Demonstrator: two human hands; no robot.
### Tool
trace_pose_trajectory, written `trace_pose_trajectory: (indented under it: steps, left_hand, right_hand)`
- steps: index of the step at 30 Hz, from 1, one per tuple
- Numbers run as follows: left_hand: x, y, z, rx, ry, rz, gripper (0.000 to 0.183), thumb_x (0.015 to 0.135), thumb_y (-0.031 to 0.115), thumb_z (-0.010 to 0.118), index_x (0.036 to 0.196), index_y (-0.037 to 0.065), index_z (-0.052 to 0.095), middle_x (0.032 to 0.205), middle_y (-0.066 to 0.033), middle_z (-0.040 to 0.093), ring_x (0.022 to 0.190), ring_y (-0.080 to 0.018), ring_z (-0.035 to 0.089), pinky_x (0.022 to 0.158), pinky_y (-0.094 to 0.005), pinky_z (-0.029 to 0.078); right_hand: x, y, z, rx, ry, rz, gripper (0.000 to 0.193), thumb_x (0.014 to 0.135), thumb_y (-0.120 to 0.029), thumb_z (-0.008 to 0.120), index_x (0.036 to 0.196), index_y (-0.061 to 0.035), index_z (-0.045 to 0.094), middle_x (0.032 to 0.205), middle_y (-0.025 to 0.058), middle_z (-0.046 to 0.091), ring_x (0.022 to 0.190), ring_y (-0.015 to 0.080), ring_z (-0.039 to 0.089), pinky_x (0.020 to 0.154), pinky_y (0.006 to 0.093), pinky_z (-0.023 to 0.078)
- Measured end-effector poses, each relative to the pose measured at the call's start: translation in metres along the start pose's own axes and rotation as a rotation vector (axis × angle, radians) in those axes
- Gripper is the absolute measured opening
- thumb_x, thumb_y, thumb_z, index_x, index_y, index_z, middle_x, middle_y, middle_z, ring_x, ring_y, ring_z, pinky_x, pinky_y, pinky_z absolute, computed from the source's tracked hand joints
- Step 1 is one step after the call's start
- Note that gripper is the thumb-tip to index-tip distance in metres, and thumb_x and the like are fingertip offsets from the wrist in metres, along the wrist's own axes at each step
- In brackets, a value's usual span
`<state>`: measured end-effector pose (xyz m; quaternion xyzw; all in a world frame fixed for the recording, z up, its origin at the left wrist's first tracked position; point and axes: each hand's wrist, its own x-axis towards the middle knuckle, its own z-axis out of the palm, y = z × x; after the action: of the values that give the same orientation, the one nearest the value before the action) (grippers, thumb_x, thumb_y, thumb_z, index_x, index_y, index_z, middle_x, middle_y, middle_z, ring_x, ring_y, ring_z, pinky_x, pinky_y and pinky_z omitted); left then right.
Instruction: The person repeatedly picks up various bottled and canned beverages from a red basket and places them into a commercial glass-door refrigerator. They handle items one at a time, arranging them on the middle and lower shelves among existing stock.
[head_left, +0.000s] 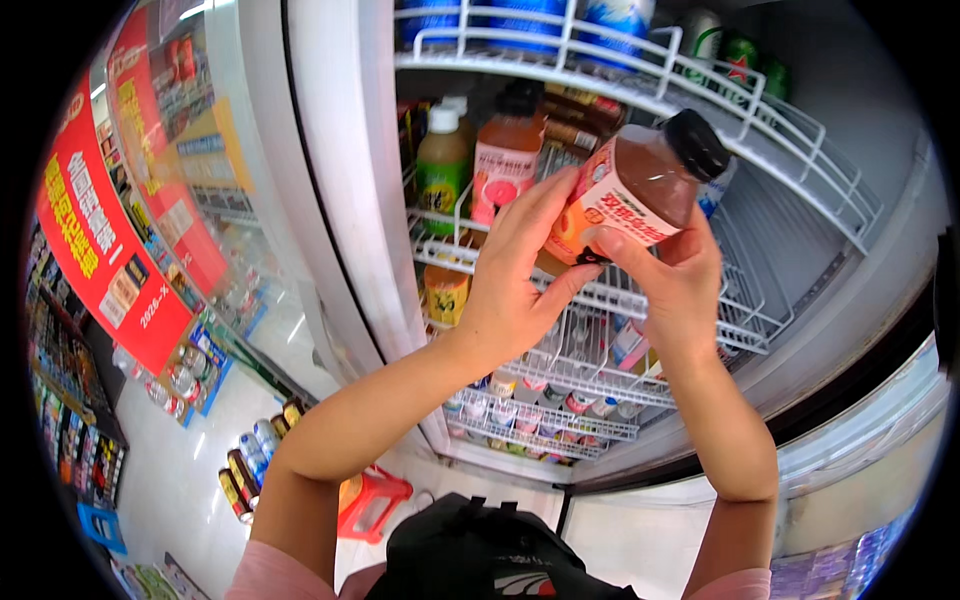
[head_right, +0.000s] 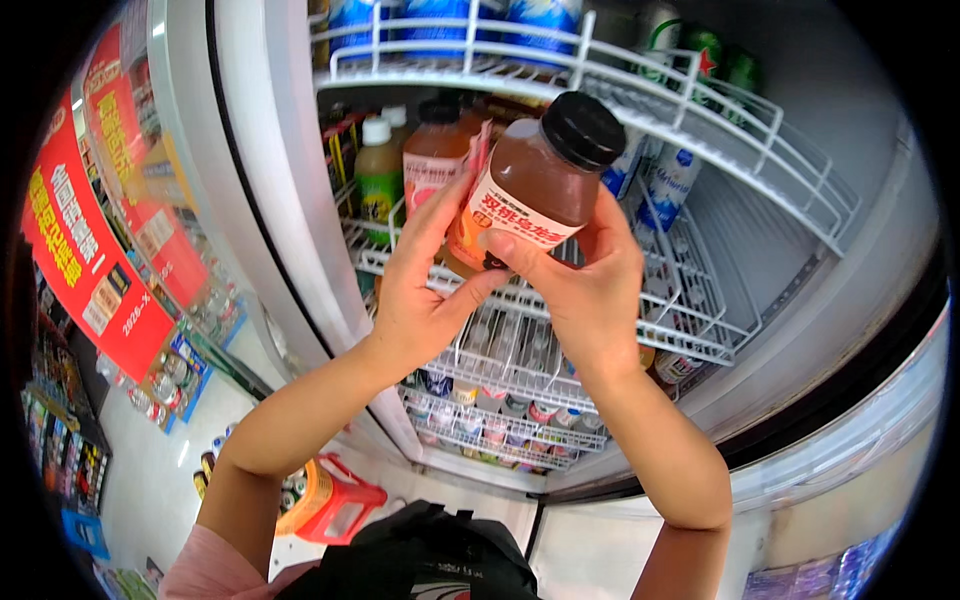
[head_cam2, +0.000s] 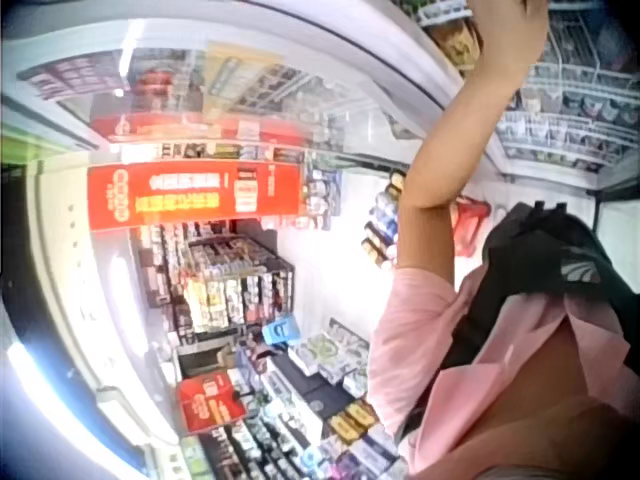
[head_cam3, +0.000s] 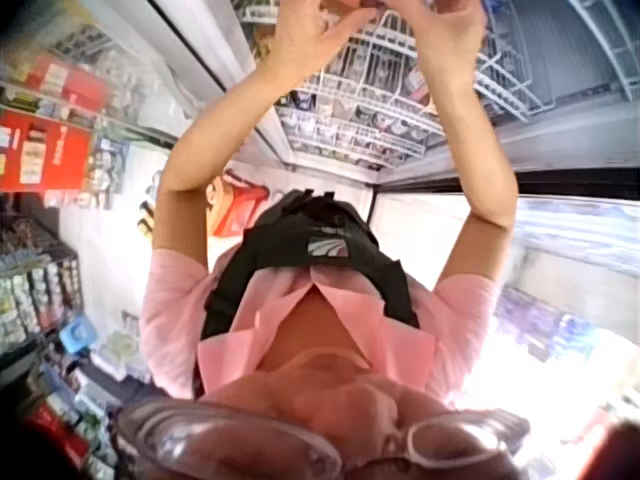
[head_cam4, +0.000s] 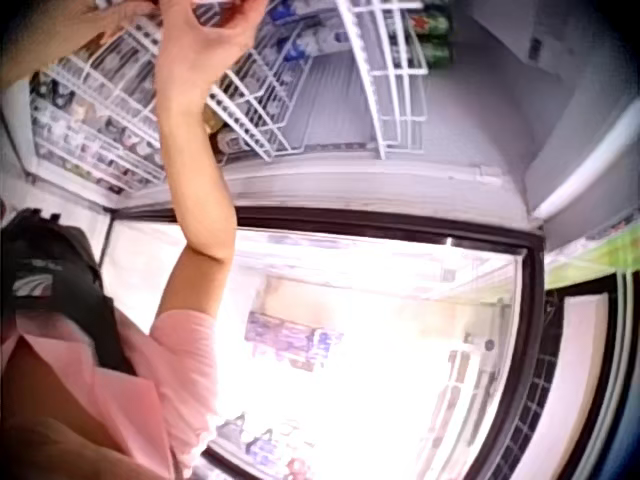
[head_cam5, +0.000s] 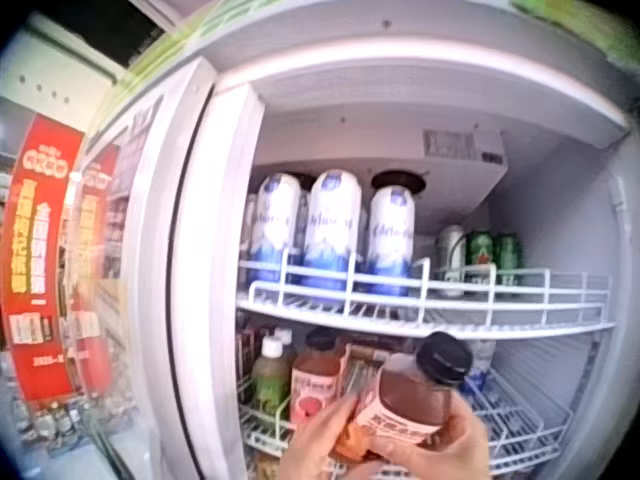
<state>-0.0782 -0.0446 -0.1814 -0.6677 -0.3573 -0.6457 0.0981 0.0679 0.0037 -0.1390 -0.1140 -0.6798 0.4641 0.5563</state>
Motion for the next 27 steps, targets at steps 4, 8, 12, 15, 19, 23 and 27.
trace_pose_trajectory:
  steps: [4, 8, 12, 15, 19, 23, 27]
  left_hand:
    - [-0.052, 0.001, -0.022, 0.019, -0.015, -0.122, 0.072, 0.068, 0.013, 0.080, 0.132, 0.003, 0.049, 0.128, -0.0153, 0.054, 0.116, -0.0330, 0.051, 0.098, -0.0393, 0.040]
    - [-0.116, -0.014, -0.029, -0.022, 0.020, -0.352, 0.069, 0.068, 0.015, 0.081, 0.129, 0.003, 0.051, 0.124, -0.0144, 0.056, 0.113, -0.0305, 0.054, 0.095, -0.0380, 0.043]
    - [-0.160, -0.057, -0.025, -0.058, 0.119, -0.575, 0.065, 0.068, 0.015, 0.082, 0.125, 0.004, 0.054, 0.120, -0.0134, 0.058, 0.108, -0.0260, 0.058, 0.087, -0.0347, 0.049]
    - [-0.174, -0.078, -0.022, 0.030, 0.141, -0.631, 0.060, 0.067, 0.013, 0.082, 0.121, 0.004, 0.056, 0.113, -0.0120, 0.060, 0.099, -0.0233, 0.061, 0.082, -0.0322, 0.051]
    - [-0.180, -0.094, -0.018, 0.048, 0.107, -0.694, 0.055, 0.072, 0.006, 0.078, 0.122, 0.004, 0.056, 0.112, -0.0105, 0.061, 0.098, -0.0202, 0.062, 0.084, -0.0314, 0.051]
    - [-0.187, -0.104, -0.014, 0.004, 0.099, -0.738, 0.058, 0.076, 0.000, 0.074, 0.129, 0.004, 0.050, 0.117, -0.0113, 0.060, 0.104, -0.0203, 0.061, 0.090, -0.0313, 0.050]
    - [-0.199, -0.111, -0.012, 0.000, 0.086, -0.730, 0.065, 0.077, -0.005, 0.069, 0.136, 0.004, 0.044, 0.123, -0.0128, 0.057, 0.110, -0.0208, 0.059, 0.094, -0.0313, 0.049]
  right_hand:
    - [-0.038, 0.013, 0.007, -0.044, -0.094, 0.101, 0.054, 0.073, -0.003, 0.079, 0.120, -0.0006, 0.052, 0.113, 0.0066, 0.061, 0.103, 0.0156, 0.060, 0.085, 0.0295, 0.053]
    - [-0.076, 0.065, 0.015, -0.103, -0.135, 0.293, 0.068, 0.066, -0.008, 0.085, 0.126, -0.0044, 0.051, 0.113, 0.0060, 0.061, 0.103, 0.0147, 0.060, 0.083, 0.0303, 0.054]
    - [-0.089, 0.126, 0.033, -0.194, -0.123, 0.238, 0.073, 0.065, -0.010, 0.086, 0.129, -0.0052, 0.051, 0.117, 0.0071, 0.059, 0.106, 0.0163, 0.059, 0.083, 0.0323, 0.055]
    - [-0.086, 0.162, 0.041, -0.277, -0.129, 0.146, 0.072, 0.067, -0.009, 0.084, 0.130, -0.0075, 0.051, 0.119, 0.0079, 0.058, 0.105, 0.0177, 0.059, 0.078, 0.0300, 0.057]
    - [-0.083, 0.185, 0.045, -0.353, -0.088, 0.163, 0.072, 0.067, -0.009, 0.084, 0.131, -0.0063, 0.050, 0.117, 0.0088, 0.058, 0.104, 0.0179, 0.060, 0.074, 0.0291, 0.058]
    - [-0.085, 0.207, 0.044, -0.357, -0.052, 0.181, 0.073, 0.066, -0.010, 0.084, 0.131, -0.0038, 0.050, 0.117, 0.0107, 0.058, 0.102, 0.0201, 0.061, 0.075, 0.0294, 0.057]
    - [-0.080, 0.223, 0.042, -0.644, -0.030, -0.167, 0.075, 0.065, -0.016, 0.085, 0.130, -0.0015, 0.050, 0.117, 0.0133, 0.058, 0.098, 0.0267, 0.063, 0.080, 0.0342, 0.053]
